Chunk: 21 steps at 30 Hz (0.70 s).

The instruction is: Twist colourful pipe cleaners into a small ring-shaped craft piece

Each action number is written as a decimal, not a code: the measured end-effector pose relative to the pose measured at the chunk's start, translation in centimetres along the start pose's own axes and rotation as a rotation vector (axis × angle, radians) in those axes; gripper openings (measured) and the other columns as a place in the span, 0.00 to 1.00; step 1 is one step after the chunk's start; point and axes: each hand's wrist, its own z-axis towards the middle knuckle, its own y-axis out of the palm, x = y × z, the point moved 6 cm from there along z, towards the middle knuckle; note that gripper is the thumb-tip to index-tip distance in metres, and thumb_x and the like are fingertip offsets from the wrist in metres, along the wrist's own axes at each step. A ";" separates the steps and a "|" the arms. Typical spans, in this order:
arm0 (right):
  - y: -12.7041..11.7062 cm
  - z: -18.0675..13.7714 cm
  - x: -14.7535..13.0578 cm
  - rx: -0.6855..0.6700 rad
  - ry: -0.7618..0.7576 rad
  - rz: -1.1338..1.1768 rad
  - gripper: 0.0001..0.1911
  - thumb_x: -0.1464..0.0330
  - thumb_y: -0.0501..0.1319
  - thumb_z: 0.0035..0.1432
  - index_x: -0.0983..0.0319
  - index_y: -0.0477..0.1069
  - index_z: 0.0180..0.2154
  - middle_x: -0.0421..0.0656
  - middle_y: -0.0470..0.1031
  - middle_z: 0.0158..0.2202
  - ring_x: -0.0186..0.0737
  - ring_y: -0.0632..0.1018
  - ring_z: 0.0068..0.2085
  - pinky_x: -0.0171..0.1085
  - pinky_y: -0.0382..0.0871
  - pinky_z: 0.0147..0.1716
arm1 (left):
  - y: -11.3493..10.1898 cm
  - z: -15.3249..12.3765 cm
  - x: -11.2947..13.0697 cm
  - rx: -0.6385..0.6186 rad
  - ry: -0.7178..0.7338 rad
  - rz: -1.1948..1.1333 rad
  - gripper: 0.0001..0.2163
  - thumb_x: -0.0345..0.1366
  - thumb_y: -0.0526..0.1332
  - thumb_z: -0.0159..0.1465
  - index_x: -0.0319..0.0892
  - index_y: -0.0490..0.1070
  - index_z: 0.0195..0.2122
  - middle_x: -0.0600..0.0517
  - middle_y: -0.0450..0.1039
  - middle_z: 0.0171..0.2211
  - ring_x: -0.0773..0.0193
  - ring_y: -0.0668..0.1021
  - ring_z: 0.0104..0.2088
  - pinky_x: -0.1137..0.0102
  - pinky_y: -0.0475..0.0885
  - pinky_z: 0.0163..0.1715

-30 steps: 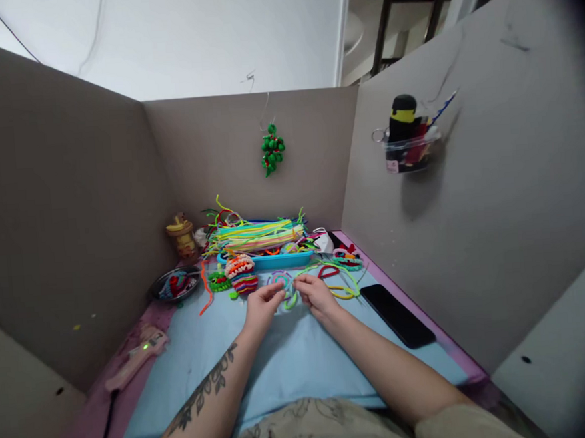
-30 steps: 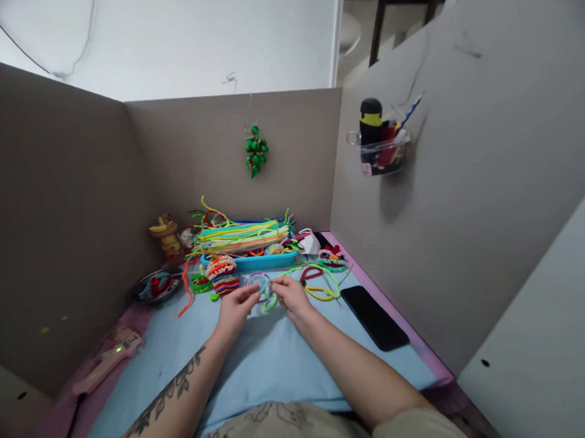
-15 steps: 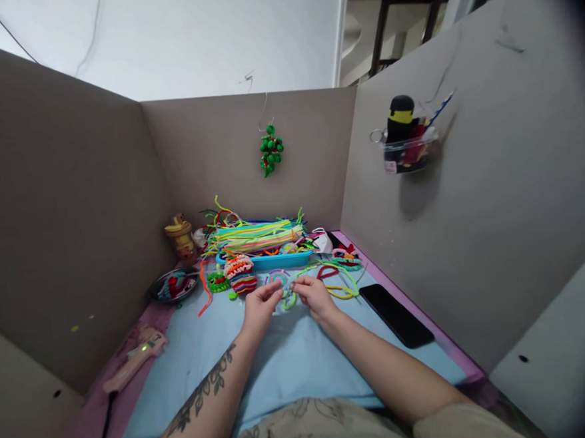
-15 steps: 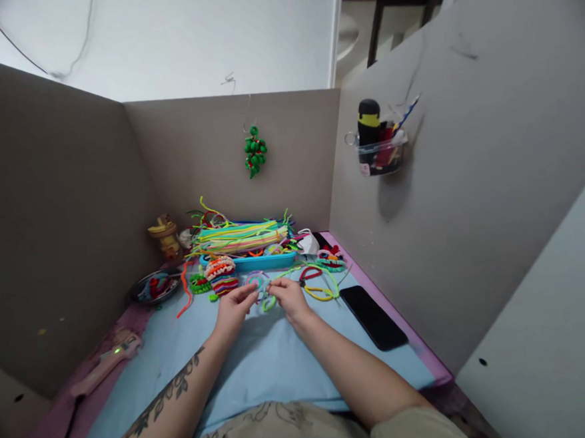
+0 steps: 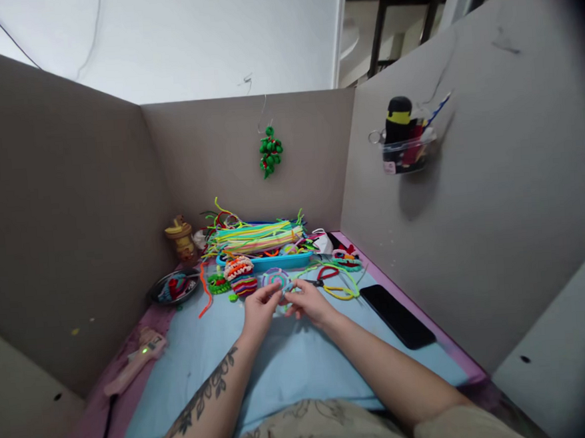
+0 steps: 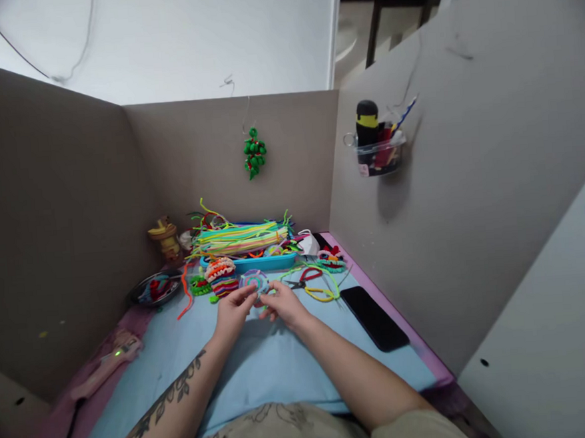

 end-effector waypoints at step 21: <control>1.8 -0.6 1.7 0.088 0.030 0.060 0.08 0.71 0.60 0.38 0.62 0.63 0.26 0.35 0.69 0.18 0.26 0.64 0.16 0.26 0.53 0.13 | -0.6 0.0 0.1 0.071 0.058 0.028 0.15 0.42 0.64 0.50 0.38 0.77 0.37 0.49 0.75 0.26 0.68 0.70 0.21 0.73 0.64 0.21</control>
